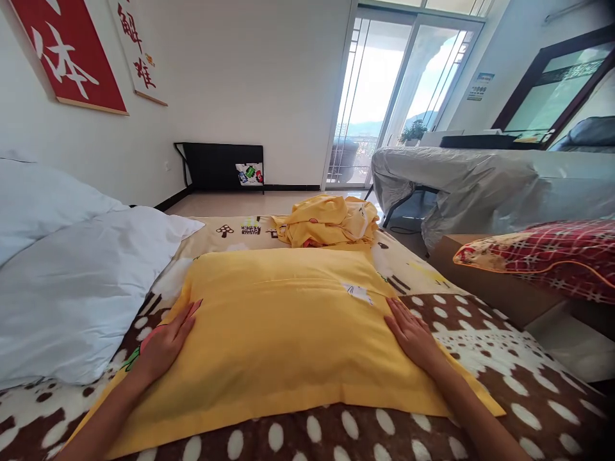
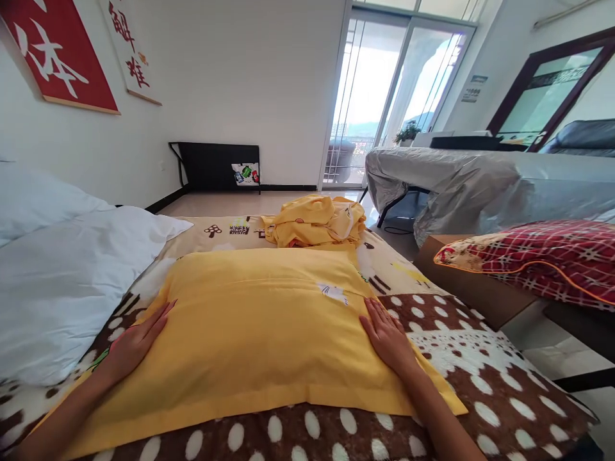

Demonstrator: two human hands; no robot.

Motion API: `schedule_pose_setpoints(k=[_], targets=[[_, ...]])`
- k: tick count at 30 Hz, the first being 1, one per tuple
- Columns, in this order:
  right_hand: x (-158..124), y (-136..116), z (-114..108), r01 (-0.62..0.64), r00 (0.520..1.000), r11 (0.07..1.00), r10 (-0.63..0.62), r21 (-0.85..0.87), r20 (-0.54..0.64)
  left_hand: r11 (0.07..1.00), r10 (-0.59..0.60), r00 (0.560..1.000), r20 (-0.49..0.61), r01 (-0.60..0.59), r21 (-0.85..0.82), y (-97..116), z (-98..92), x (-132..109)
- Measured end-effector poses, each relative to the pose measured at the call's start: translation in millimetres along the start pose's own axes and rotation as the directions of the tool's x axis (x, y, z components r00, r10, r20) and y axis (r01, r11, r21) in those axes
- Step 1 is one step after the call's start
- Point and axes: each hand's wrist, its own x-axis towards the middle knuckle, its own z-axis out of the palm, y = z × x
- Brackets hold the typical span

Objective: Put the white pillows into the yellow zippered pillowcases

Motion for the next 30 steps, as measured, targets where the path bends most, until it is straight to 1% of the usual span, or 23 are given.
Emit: schedule_pose_setpoints(k=[2,3,5,6,7,8,9,10,12,14,15,16,17,18,19,21,23,24,25,27,29,30], targets=[[-2.7,18.0,-2.8,-0.026,1.000,1.000,0.026,0.002,0.002,0.999,-0.017,0.998,0.064,0.014,0.042,-8.6,-9.6,-7.3],[-0.8,22.6,-6.7,-0.047,0.999,0.999,0.047,0.018,-0.009,0.995,-0.032,0.996,0.084,0.024,0.094,-8.7,-15.2,-9.6],[10.2,20.2,-18.7,-0.092,0.992,0.992,0.099,0.091,-0.075,0.972,-0.083,0.995,0.063,0.067,0.227,2.1,-26.5,-10.0],[18.9,11.9,-26.4,-0.091,0.987,0.985,0.108,0.144,-0.117,0.955,-0.092,0.996,0.021,0.082,0.285,13.3,-31.5,-7.5],[29.4,-1.8,-34.8,-0.060,0.983,0.978,0.092,0.199,-0.156,0.943,-0.068,0.997,-0.028,0.074,0.324,28.5,-35.3,-2.7],[41.0,-20.7,-43.4,-0.005,0.980,0.969,0.054,0.248,-0.190,0.939,-0.014,0.997,-0.072,0.038,0.341,47.3,-37.5,4.6],[53.4,-44.3,-51.8,0.076,0.980,0.955,-0.019,0.285,-0.198,0.942,0.070,0.993,-0.094,-0.035,0.333,68.9,-37.7,14.7],[66.2,-71.8,-59.6,0.171,0.974,0.936,-0.114,0.309,-0.195,0.940,0.177,0.981,-0.086,-0.142,0.311,92.6,-35.9,27.5],[91.8,-132.2,-71.3,0.335,0.941,0.882,-0.297,0.332,-0.160,0.905,0.353,0.935,-0.037,-0.331,0.267,141.3,-26.0,59.9],[116.4,-187.6,-76.1,0.442,0.893,0.831,-0.444,0.337,-0.077,0.867,0.442,0.897,0.002,-0.428,0.253,183.5,-10.3,96.9],[128.1,-209.0,-75.4,0.466,0.871,0.815,-0.492,0.343,-0.015,0.852,0.475,0.880,0.016,-0.464,0.243,199.5,-1.5,115.0],[139.2,-224.5,-72.8,0.472,0.856,0.812,-0.515,0.345,0.040,0.848,0.483,0.875,0.030,-0.477,0.232,210.8,7.3,131.8],[149.6,-233.3,-68.5,0.470,0.849,0.814,-0.523,0.342,0.079,0.848,0.484,0.874,0.039,-0.479,0.227,217.2,15.4,146.5],[159.0,-235.6,-62.7,0.458,0.848,0.823,-0.518,0.335,0.113,0.850,0.479,0.876,0.048,-0.477,0.221,218.3,22.6,159.0],[167.2,-231.7,-55.9,0.442,0.853,0.836,-0.504,0.324,0.136,0.855,0.470,0.881,0.053,-0.470,0.217,214.4,28.5,169.2],[180.0,-209.8,-41.4,0.403,0.871,0.867,-0.461,0.293,0.166,0.861,0.463,0.885,0.054,-0.463,0.211,193.6,36.3,184.4],[188.6,-178.0,-27.9,0.351,0.896,0.901,-0.402,0.254,0.191,0.867,0.457,0.887,0.062,-0.460,0.192,160.4,39.4,196.0],[191.9,-161.4,-22.0,0.323,0.907,0.917,-0.370,0.233,0.200,0.878,0.440,0.895,0.072,-0.445,0.176,141.3,39.7,201.5],[194.9,-145.4,-16.8,0.295,0.918,0.931,-0.339,0.213,0.208,0.899,0.400,0.912,0.089,-0.409,0.157,121.6,39.5,207.1],[201.1,-117.1,-7.8,0.247,0.935,0.953,-0.281,0.174,0.217,0.953,0.256,0.961,0.107,-0.270,0.141,83.0,38.4,217.4],[207.6,-93.3,0.1,0.210,0.951,0.968,-0.234,0.136,0.202,0.975,0.148,0.984,0.101,-0.162,0.151,48.2,36.7,224.7],[210.7,-82.7,3.7,0.193,0.959,0.974,-0.213,0.117,0.186,0.978,0.122,0.989,0.085,-0.135,0.158,32.7,35.8,226.4]])
